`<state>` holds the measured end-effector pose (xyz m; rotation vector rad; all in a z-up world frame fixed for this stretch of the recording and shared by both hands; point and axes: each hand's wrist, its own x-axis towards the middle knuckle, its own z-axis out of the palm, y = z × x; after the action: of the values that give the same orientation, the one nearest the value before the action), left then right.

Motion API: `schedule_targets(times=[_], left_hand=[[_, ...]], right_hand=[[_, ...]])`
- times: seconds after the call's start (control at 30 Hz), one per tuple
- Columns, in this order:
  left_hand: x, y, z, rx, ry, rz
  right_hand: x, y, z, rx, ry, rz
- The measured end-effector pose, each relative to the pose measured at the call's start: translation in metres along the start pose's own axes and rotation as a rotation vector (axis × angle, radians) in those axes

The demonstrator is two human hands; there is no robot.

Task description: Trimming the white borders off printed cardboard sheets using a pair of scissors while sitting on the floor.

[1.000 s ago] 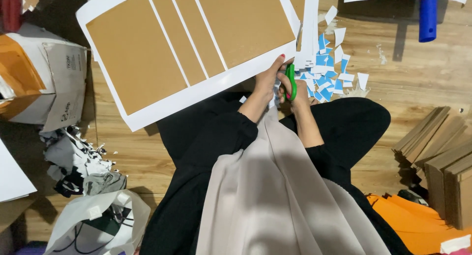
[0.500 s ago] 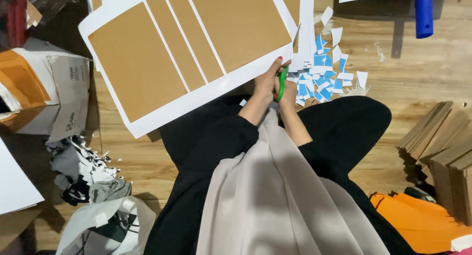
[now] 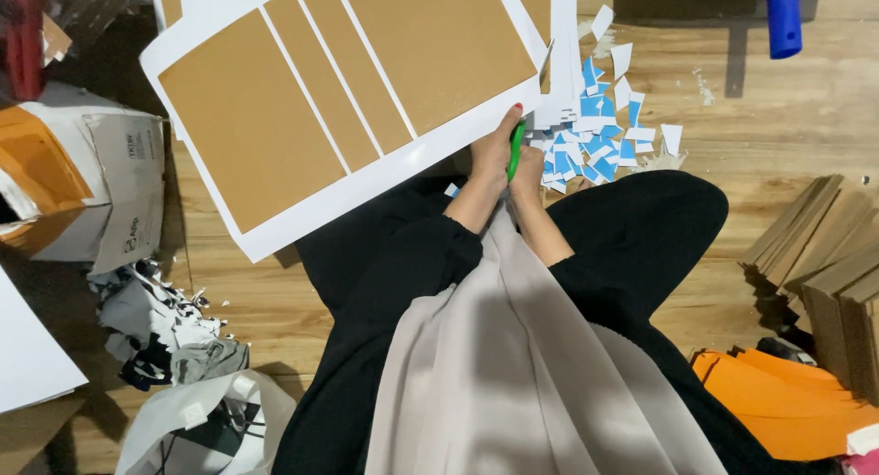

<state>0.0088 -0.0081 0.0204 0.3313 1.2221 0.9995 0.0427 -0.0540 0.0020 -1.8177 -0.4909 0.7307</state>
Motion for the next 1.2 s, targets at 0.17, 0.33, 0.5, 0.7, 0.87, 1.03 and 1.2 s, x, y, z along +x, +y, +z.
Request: schedule_targets(times=[0.17, 0.33, 0.5, 0.7, 0.87, 1.03, 1.2], left_hand=[[0.005, -0.004, -0.003, 0.03, -0.007, -0.021], [0.0, 0.003, -0.001, -0.002, -0.04, -0.026], [-0.047, 0.017, -0.007, 0.201, -0.108, -0.125], [-0.099, -0.007, -0.08, 0.439, -0.349, -0.381], [-0.069, 0.041, -0.169, 0.754, -0.563, -0.554], [-0.05, 0.137, -0.166, 0.841, -0.377, -0.445], [-0.001, 0.127, -0.201, 0.38, -0.115, -0.048]], right_hand=[[-0.004, -0.013, 0.003, 0.07, 0.073, 0.02], [-0.011, -0.025, 0.0, 0.164, 0.17, 0.044], [-0.001, -0.041, -0.024, 0.248, 0.253, 0.053], [0.013, -0.055, -0.073, 0.616, 0.176, 0.233], [-0.004, -0.062, -0.072, 0.723, 0.166, 0.263], [-0.01, -0.026, -0.053, 0.536, 0.061, 0.38], [-0.015, -0.032, -0.008, 0.654, 0.048, 0.453]])
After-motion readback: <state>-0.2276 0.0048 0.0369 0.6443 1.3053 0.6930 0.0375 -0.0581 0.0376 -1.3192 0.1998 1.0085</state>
